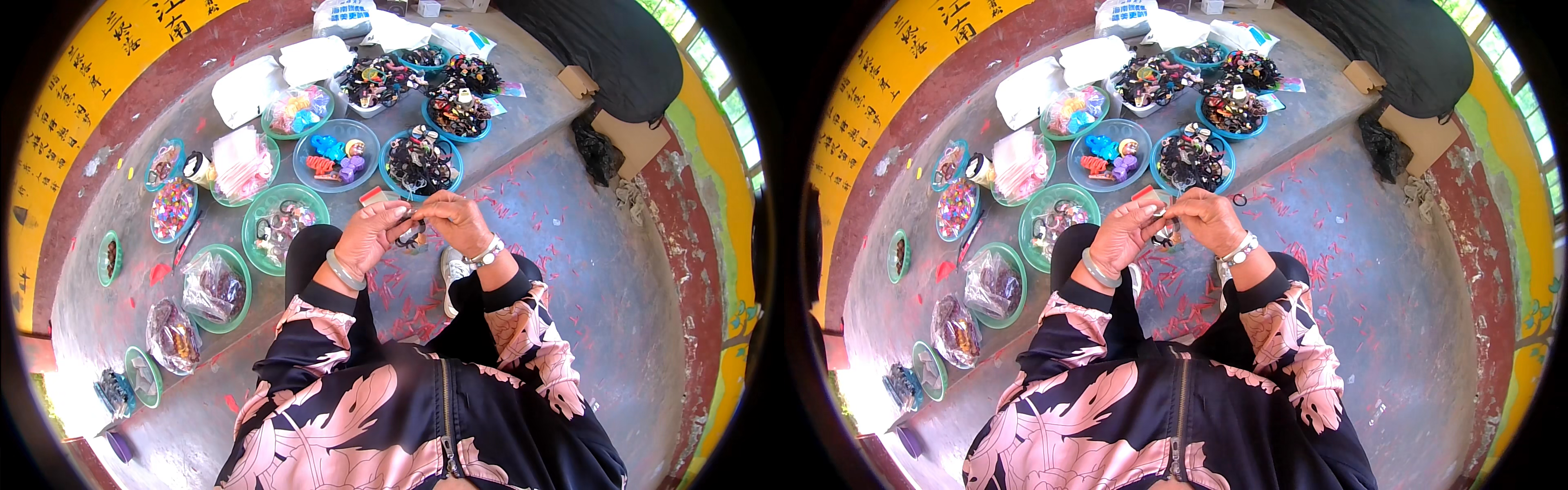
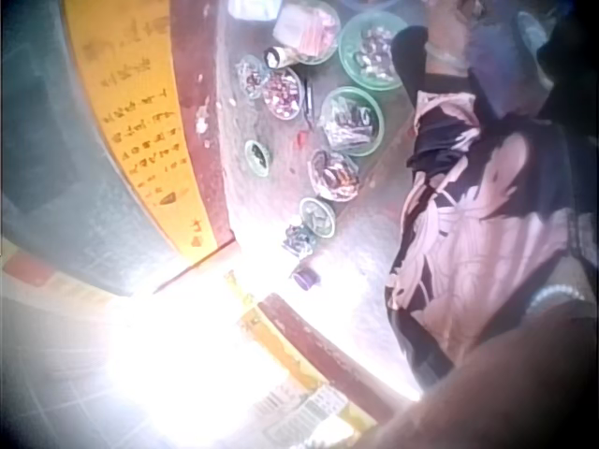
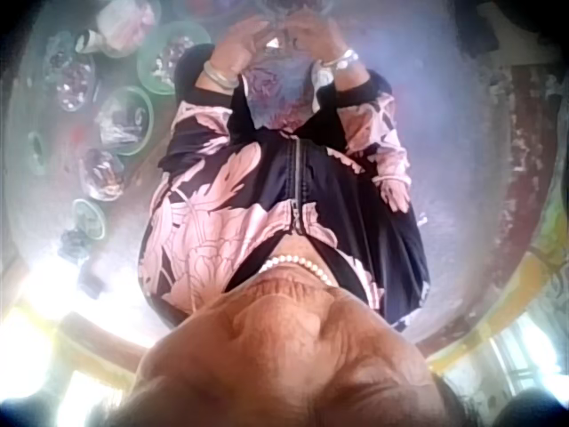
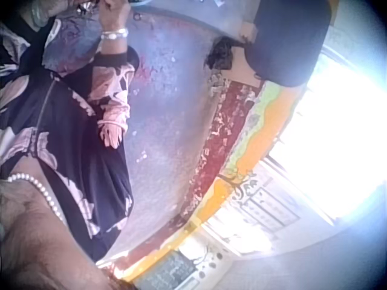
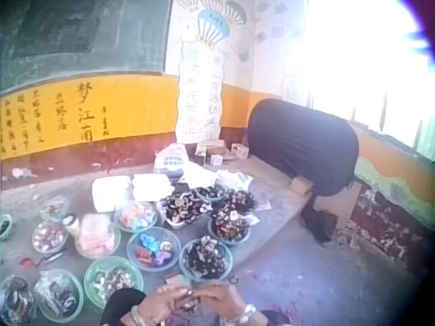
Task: The person sits on the floor surrounded by bowls of hair accessories and sorts through them. They pick up hair ties and clips, place them into small plastic bags, and organize the items into different containers.
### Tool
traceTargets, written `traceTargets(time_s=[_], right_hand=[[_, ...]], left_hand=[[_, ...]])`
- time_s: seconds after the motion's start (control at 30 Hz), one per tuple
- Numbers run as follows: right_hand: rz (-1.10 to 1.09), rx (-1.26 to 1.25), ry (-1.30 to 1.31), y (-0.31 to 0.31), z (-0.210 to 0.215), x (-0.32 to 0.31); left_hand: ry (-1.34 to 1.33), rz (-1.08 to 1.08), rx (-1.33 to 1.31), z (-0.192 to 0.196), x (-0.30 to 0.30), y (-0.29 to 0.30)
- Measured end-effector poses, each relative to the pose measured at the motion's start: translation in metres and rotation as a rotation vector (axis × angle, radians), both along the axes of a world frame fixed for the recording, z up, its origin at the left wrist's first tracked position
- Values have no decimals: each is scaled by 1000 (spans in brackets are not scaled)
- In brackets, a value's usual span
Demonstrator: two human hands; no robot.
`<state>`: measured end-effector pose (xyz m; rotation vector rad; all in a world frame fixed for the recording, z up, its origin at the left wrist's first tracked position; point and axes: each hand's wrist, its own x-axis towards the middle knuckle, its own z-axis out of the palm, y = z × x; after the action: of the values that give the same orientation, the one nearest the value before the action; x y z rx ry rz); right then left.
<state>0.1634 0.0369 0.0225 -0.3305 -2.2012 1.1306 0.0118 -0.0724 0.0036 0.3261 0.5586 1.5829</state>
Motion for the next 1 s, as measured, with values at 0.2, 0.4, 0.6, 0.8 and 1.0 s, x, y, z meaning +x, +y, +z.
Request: traceTargets(time_s=[0.2,0.4,0.6,0.8,1.0], right_hand=[[11,88,-35,-1,4,2],[8,-569,19,7,3,3],[-92,-583,-163,9,1,3],[-109,-460,-268,7,-3,-2],[-130,-351,-221,3,-9,-2]], left_hand=[[72,22,-100,-12,-1,4],[156,150,-118,-11,2,5],[351,212,-104,-9,6,3],[529,173,-91,-15,12,3],[501,138,-96,-11,14,2]])
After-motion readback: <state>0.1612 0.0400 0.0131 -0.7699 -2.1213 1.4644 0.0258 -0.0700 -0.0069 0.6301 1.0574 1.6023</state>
